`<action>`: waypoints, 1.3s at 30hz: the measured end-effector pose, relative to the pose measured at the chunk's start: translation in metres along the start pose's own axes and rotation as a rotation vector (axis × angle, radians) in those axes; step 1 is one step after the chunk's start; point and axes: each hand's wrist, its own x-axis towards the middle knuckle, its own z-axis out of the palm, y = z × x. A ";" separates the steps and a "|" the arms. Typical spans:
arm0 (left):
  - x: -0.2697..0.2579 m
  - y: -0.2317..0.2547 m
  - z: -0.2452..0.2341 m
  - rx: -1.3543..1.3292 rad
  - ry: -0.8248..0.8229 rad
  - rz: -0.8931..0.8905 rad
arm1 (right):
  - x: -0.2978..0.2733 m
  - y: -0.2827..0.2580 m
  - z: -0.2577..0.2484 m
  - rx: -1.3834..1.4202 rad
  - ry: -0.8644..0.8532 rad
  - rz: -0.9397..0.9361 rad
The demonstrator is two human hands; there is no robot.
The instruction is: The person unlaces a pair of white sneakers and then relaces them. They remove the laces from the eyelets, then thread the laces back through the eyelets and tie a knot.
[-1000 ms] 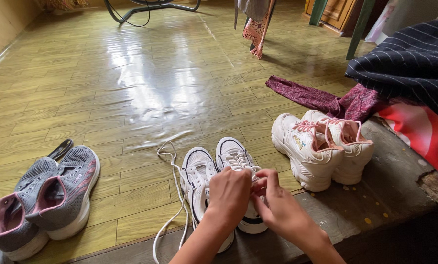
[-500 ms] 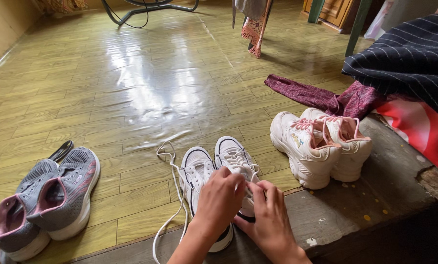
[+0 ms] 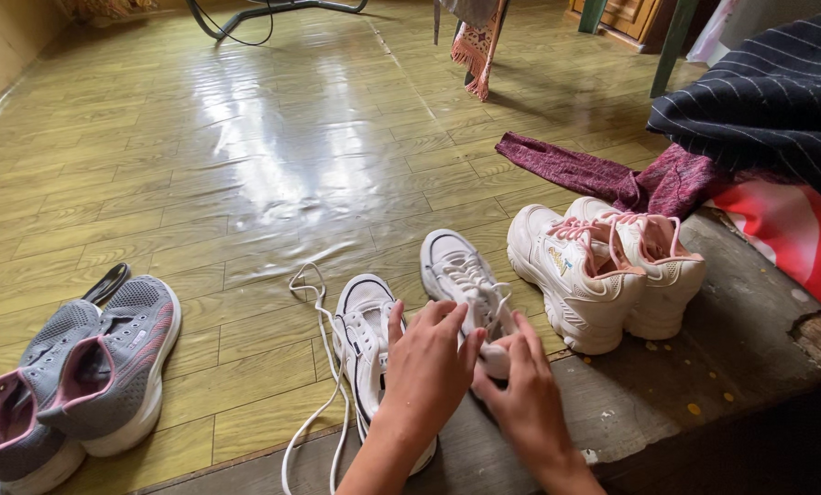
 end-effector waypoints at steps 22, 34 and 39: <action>-0.054 -0.075 -0.082 -0.072 -0.033 -0.678 | -0.019 -0.056 0.007 -0.067 -0.134 -0.302; -0.126 -0.120 -0.039 0.056 0.061 -0.643 | -0.035 -0.075 0.018 0.162 -0.320 -0.174; -0.115 -0.119 -0.042 0.036 -0.009 -0.694 | -0.036 -0.064 0.014 -0.026 -0.293 -0.201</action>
